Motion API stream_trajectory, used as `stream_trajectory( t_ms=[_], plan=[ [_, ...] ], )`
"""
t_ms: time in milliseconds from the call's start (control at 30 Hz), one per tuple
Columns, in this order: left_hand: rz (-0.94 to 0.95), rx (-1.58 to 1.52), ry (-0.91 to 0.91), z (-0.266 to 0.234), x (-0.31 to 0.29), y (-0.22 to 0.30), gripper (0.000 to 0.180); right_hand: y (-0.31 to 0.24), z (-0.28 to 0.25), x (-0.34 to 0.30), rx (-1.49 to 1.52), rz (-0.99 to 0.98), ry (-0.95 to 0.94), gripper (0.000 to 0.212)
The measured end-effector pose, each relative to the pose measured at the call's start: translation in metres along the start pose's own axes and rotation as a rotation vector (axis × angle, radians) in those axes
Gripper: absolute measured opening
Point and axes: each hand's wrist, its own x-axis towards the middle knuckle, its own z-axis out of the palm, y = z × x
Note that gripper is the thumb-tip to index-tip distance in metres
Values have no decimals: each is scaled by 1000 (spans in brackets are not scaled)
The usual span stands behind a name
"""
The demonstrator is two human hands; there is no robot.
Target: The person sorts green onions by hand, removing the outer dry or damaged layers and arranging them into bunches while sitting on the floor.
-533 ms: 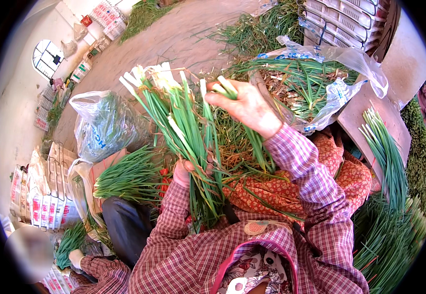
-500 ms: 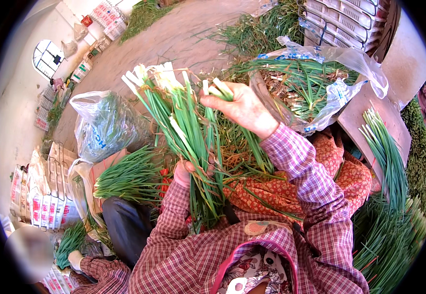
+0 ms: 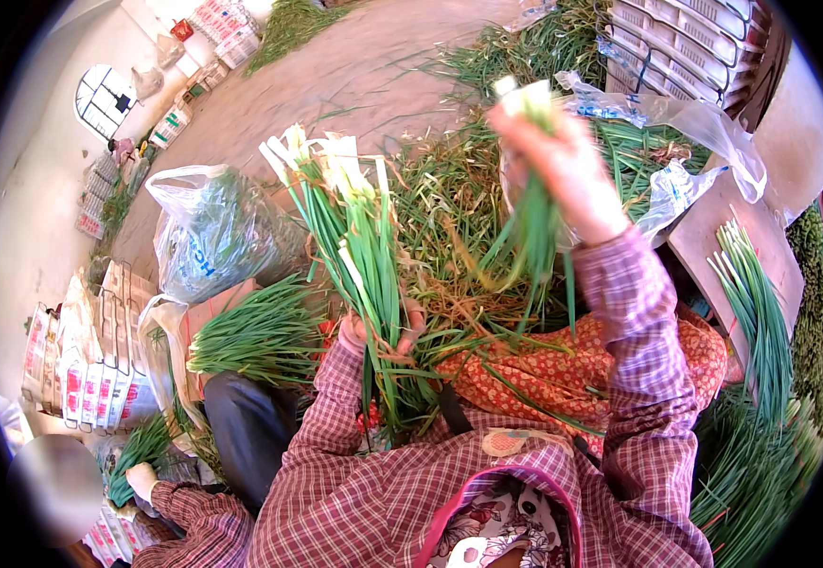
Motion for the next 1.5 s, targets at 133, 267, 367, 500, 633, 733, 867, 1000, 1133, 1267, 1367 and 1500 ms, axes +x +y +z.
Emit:
stream_trajectory(
  t_ms=[133,267,367,500,633,733,867,1000,1133,1267,1367,1500],
  plan=[
    [111,145,63,14,15,-5,43,16,61,-6,110,248,-319,23],
    [4,252,104,9,10,-2,35,16,72,-8,160,278,-356,23],
    [183,219,190,12,17,-10,30,15,60,-11,195,242,-242,19],
    [222,82,481,0,-18,-7,38,9,39,-15,223,273,-58,16],
    [266,52,303,15,9,-8,57,20,36,-17,178,243,-51,16],
    [253,112,245,8,1,-10,65,13,40,-15,199,237,-95,19],
    [36,145,635,19,-10,-2,68,7,16,1,220,25,-11,20],
    [187,356,713,26,-9,-2,61,-34,-45,16,137,-133,396,33],
    [93,479,662,19,-10,8,65,-64,-105,17,491,-258,509,24],
    [112,480,725,18,-17,6,66,-46,-97,8,249,-266,328,20],
    [102,462,740,28,-8,4,66,-41,-22,-3,-227,-133,160,18],
    [1,463,709,35,7,4,71,-7,35,-2,-373,-251,-83,32]
  ],
)
